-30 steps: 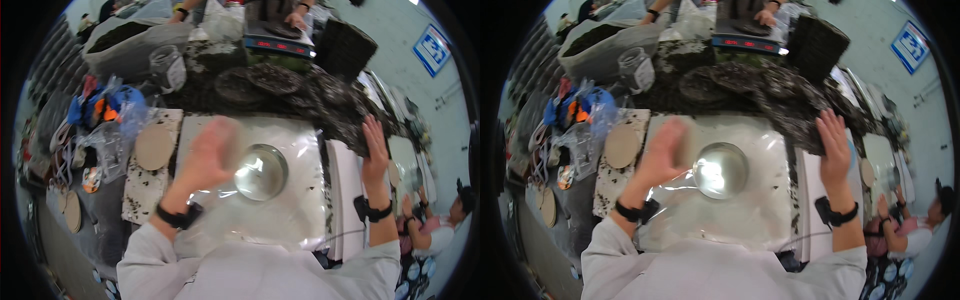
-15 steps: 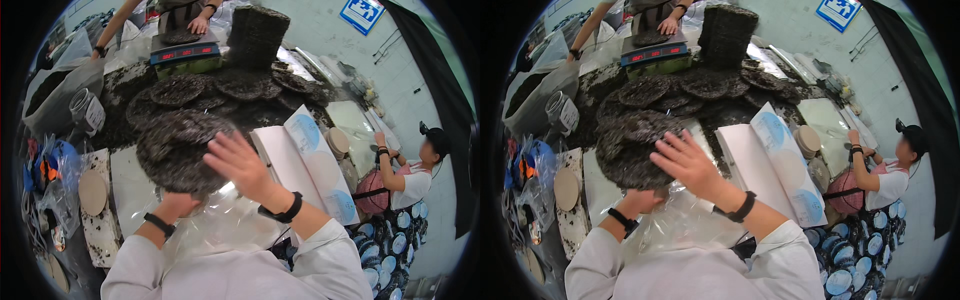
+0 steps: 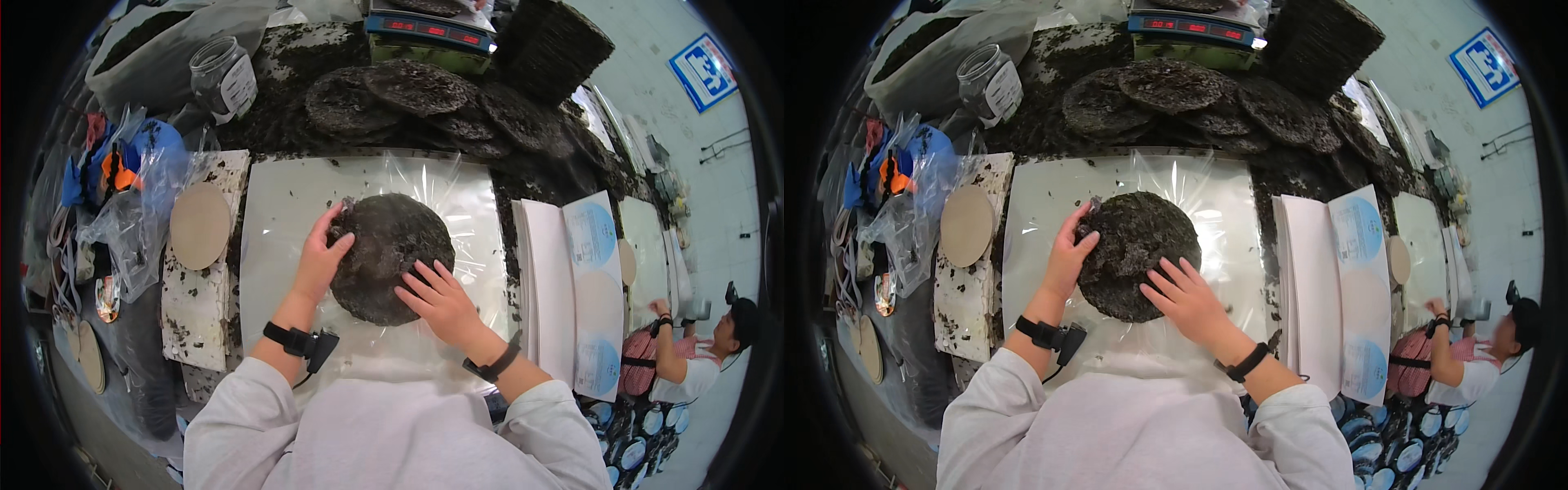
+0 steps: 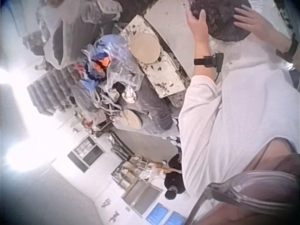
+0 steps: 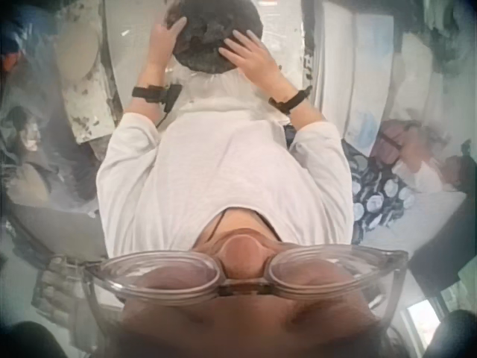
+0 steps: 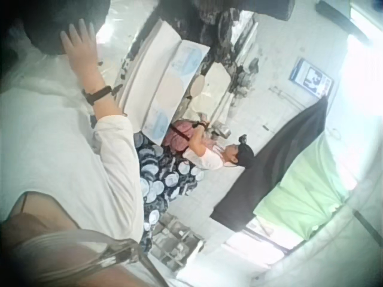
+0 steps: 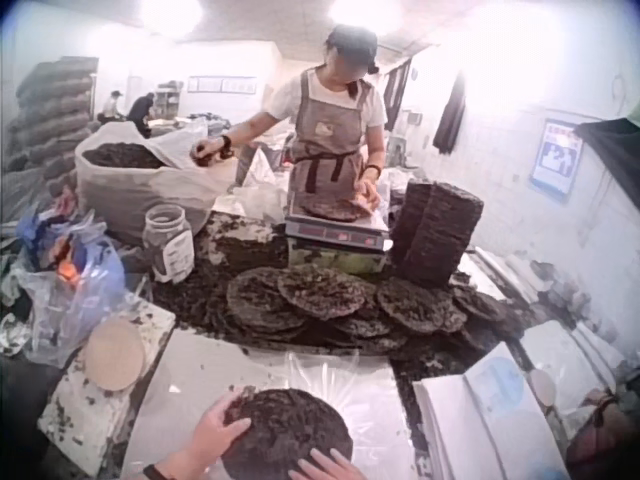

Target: The person places a metal ring on a sheet of plastic, inserts a dark circular tea cake into the ring, wraps the plastic around the cake, and presses a paper label onto the top of the wrapped cake.

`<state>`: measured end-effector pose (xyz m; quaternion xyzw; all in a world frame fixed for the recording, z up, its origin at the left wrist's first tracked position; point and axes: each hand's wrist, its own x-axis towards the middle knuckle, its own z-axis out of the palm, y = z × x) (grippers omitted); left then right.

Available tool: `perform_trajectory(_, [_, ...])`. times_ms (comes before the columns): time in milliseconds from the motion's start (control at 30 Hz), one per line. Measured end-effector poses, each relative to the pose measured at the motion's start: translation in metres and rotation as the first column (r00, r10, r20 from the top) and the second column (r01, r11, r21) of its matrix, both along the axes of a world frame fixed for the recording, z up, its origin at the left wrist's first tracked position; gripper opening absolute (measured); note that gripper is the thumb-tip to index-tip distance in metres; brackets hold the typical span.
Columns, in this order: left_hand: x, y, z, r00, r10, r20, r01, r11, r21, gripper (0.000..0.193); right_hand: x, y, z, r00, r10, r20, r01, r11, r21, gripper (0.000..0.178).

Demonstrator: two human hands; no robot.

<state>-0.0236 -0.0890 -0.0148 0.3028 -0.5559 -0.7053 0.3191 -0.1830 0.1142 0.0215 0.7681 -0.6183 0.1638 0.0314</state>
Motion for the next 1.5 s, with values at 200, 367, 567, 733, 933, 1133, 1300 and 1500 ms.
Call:
perform_trajectory(200, [0.006, 0.004, 0.003, 0.956, 0.094, 0.278, 0.054, 0.874, -0.483, 0.053, -0.002, -0.027, 0.055, 0.977, 0.038, 0.209, -0.083, 0.974, 0.209, 0.052])
perform_trajectory(367, [-0.004, 0.011, 0.010, 0.916, 0.135, 0.378, 0.088, 0.850, -0.519, 0.053, 0.012, -0.075, 0.016, 0.982, -0.139, 0.131, 0.114, 0.977, 0.180, 0.055])
perform_trajectory(567, [-0.016, 0.012, 0.001, 0.814, 0.178, 0.553, 0.200, 0.808, -0.554, 0.057, 0.013, -0.072, -0.005, 0.998, -0.070, -0.007, 0.070, 0.983, 0.168, 0.051])
perform_trajectory(733, [-0.020, 0.007, 0.010, 0.848, 0.166, 0.503, 0.201, 0.777, -0.596, 0.056, 0.008, -0.074, -0.031, 0.995, -0.103, 0.004, 0.097, 0.953, 0.287, 0.054])
perform_trajectory(933, [-0.019, 0.016, 0.009, 0.861, 0.194, 0.470, 0.219, 0.692, -0.688, 0.053, 0.013, -0.077, -0.008, 0.998, -0.054, -0.023, 0.058, 0.942, 0.331, 0.046])
perform_trajectory(1133, [-0.009, 0.010, 0.003, 0.847, 0.194, 0.495, 0.240, 0.691, -0.681, 0.049, 0.019, -0.073, 0.007, 0.995, -0.091, 0.036, 0.090, 0.995, 0.052, 0.066])
perform_trajectory(1300, [-0.062, -0.022, 0.068, 0.897, 0.126, 0.425, 0.386, 0.246, -0.889, 0.049, 0.014, -0.075, -0.005, 0.990, -0.128, -0.054, 0.136, 0.975, 0.174, 0.074])
perform_trajectory(1500, [-0.079, -0.018, 0.045, 0.622, -0.324, 0.713, 0.782, 0.301, -0.545, 0.037, 0.016, -0.073, -0.011, 0.997, -0.069, -0.043, 0.078, 0.957, 0.278, 0.068])
